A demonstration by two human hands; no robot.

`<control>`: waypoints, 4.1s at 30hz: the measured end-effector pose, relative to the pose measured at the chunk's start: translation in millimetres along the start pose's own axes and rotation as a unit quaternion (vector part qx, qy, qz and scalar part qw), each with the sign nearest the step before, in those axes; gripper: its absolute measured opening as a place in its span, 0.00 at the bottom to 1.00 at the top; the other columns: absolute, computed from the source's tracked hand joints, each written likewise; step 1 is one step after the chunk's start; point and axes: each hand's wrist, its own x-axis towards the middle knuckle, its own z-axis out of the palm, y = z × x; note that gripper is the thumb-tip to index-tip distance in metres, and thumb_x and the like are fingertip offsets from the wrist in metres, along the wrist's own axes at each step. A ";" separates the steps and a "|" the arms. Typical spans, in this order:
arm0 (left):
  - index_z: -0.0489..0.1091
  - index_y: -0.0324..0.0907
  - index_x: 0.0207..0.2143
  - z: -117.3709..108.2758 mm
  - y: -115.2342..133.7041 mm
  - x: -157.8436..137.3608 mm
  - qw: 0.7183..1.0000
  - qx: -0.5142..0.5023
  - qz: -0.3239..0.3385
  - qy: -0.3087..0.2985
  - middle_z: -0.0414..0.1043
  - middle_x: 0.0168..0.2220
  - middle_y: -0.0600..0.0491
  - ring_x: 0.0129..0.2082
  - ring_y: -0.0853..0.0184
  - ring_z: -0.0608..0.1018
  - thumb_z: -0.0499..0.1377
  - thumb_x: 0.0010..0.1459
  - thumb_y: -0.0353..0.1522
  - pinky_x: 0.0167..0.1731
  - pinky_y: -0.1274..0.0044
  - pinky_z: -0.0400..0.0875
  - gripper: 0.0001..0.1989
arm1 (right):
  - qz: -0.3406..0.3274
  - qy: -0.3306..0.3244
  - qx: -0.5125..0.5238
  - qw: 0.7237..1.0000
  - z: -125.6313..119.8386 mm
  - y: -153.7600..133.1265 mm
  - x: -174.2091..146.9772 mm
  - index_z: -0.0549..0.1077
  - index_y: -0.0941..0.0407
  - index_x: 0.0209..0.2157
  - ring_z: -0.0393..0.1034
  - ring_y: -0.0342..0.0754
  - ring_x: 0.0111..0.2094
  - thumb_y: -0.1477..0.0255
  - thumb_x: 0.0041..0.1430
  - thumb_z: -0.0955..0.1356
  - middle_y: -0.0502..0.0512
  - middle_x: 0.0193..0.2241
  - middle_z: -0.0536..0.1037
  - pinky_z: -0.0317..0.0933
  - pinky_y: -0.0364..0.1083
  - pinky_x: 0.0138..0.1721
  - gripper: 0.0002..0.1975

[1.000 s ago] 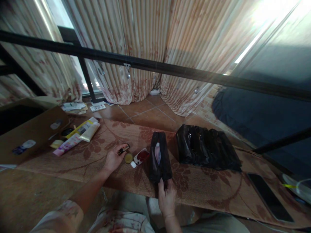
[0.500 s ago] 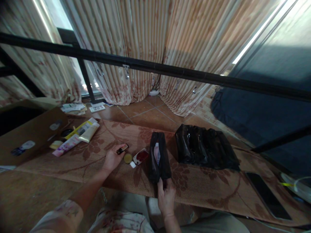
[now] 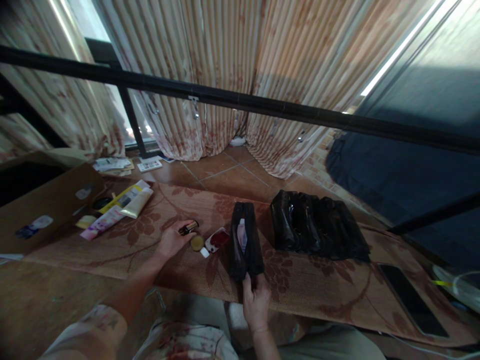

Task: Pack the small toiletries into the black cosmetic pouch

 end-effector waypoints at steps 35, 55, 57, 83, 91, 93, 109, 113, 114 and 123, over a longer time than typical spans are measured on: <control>0.75 0.45 0.43 3.5 4.2 -4.4 0.999 -0.027 0.040 0.024 0.78 0.43 0.50 0.44 0.64 0.78 0.54 0.61 0.40 0.48 0.71 0.73 0.14 | -0.007 0.001 0.021 1.000 1.6 3.0 -0.2 0.77 0.61 0.40 0.74 0.56 0.38 0.58 0.60 0.64 0.65 0.35 0.81 0.65 0.48 0.40 0.21; 0.77 0.46 0.39 8.0 3.0 -0.7 0.999 -0.021 0.020 0.037 0.79 0.40 0.51 0.42 0.64 0.79 0.55 0.61 0.42 0.47 0.72 0.72 0.14 | 0.006 -0.012 0.018 1.000 1.1 1.6 0.1 0.76 0.61 0.40 0.73 0.56 0.40 0.60 0.60 0.64 0.65 0.37 0.80 0.63 0.48 0.43 0.19; 0.77 0.47 0.38 8.0 2.5 0.7 0.999 -0.016 0.014 0.036 0.79 0.40 0.52 0.42 0.64 0.79 0.55 0.60 0.42 0.47 0.72 0.72 0.14 | 0.004 -0.014 0.019 1.000 1.2 1.3 0.0 0.76 0.60 0.39 0.73 0.55 0.40 0.60 0.61 0.63 0.64 0.36 0.80 0.63 0.48 0.44 0.19; 0.73 0.45 0.48 -15.8 7.9 -1.1 0.992 -0.048 0.044 -0.106 0.75 0.47 0.52 0.48 0.64 0.76 0.51 0.54 0.28 0.52 0.70 0.67 0.20 | -0.014 -0.003 0.013 1.000 0.4 -2.1 1.4 0.76 0.61 0.38 0.72 0.52 0.36 0.61 0.60 0.63 0.62 0.34 0.80 0.63 0.47 0.40 0.18; 0.73 0.43 0.47 -10.5 4.3 -1.9 0.992 -0.072 0.042 -0.092 0.75 0.47 0.50 0.47 0.63 0.77 0.53 0.53 0.29 0.52 0.69 0.69 0.19 | -0.021 0.000 -0.008 1.000 -0.7 -3.7 1.1 0.76 0.61 0.38 0.73 0.54 0.39 0.61 0.61 0.63 0.63 0.35 0.80 0.63 0.47 0.40 0.18; 0.73 0.43 0.47 -9.8 3.5 -1.6 0.992 -0.078 0.042 -0.092 0.75 0.47 0.50 0.47 0.63 0.77 0.53 0.53 0.29 0.52 0.69 0.69 0.19 | -0.021 0.002 -0.013 1.000 -0.8 -4.8 1.3 0.76 0.61 0.38 0.73 0.54 0.39 0.61 0.61 0.63 0.64 0.36 0.80 0.63 0.47 0.40 0.19; 0.74 0.42 0.47 -7.2 4.1 -2.4 0.991 -0.104 0.013 -0.078 0.76 0.48 0.49 0.48 0.63 0.77 0.55 0.54 0.32 0.52 0.69 0.71 0.18 | -0.021 0.002 0.009 1.000 0.0 -6.1 1.3 0.75 0.61 0.36 0.72 0.53 0.37 0.62 0.61 0.63 0.61 0.32 0.79 0.64 0.47 0.40 0.17; 0.75 0.43 0.46 -5.9 2.7 -2.5 0.992 -0.105 0.010 -0.076 0.77 0.48 0.49 0.47 0.63 0.78 0.55 0.56 0.34 0.52 0.69 0.71 0.16 | -0.019 -0.002 0.003 1.000 -0.3 -4.9 0.9 0.75 0.61 0.37 0.72 0.53 0.37 0.62 0.61 0.63 0.61 0.33 0.79 0.64 0.47 0.40 0.17; 0.75 0.43 0.46 -5.5 2.2 -2.4 0.992 -0.105 0.010 -0.075 0.77 0.47 0.49 0.47 0.64 0.78 0.55 0.56 0.35 0.52 0.69 0.71 0.16 | -0.019 -0.002 0.000 1.000 -0.5 -5.3 0.9 0.75 0.61 0.37 0.72 0.53 0.37 0.62 0.61 0.63 0.61 0.33 0.79 0.64 0.47 0.40 0.17; 0.75 0.43 0.44 -3.2 0.4 -0.5 0.993 -0.097 0.012 -0.063 0.77 0.47 0.49 0.48 0.64 0.78 0.55 0.58 0.37 0.53 0.69 0.69 0.15 | -0.018 -0.003 -0.011 1.000 -0.6 -7.2 0.7 0.75 0.61 0.38 0.73 0.55 0.40 0.62 0.61 0.62 0.62 0.33 0.79 0.63 0.47 0.40 0.18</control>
